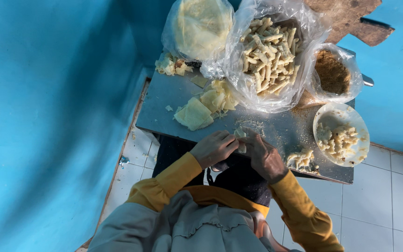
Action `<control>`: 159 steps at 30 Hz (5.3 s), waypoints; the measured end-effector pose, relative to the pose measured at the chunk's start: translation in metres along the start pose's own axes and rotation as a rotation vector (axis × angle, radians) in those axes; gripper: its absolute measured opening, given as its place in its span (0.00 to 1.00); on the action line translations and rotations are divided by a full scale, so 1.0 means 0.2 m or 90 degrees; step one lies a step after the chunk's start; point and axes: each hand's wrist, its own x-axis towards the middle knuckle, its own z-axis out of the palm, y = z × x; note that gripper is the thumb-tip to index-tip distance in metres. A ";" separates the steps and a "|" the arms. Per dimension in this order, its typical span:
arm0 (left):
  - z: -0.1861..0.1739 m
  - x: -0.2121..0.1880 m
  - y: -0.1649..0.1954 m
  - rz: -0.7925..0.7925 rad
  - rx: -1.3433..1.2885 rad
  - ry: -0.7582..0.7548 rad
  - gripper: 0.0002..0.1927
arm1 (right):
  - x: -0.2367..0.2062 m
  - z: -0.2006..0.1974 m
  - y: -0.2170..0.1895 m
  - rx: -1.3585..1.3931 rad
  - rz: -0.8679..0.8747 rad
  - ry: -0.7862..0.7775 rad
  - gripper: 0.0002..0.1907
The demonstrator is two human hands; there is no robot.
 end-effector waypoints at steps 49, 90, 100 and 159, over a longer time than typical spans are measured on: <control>0.07 0.13 -0.01 -0.107 0.049 -0.009 0.09 | 0.05 0.09 0.14 -0.098 -0.133 0.115 0.33; -0.32 -0.04 -0.21 -0.388 0.087 0.265 0.05 | 0.55 0.07 -0.06 0.011 -0.074 0.190 0.24; -0.27 -0.01 -0.13 -0.501 -0.239 0.331 0.05 | 0.38 0.43 -0.11 0.450 0.168 0.186 0.40; 0.02 -0.09 0.03 0.011 -0.092 0.025 0.25 | -0.04 -0.02 0.04 -0.533 0.009 -0.052 0.35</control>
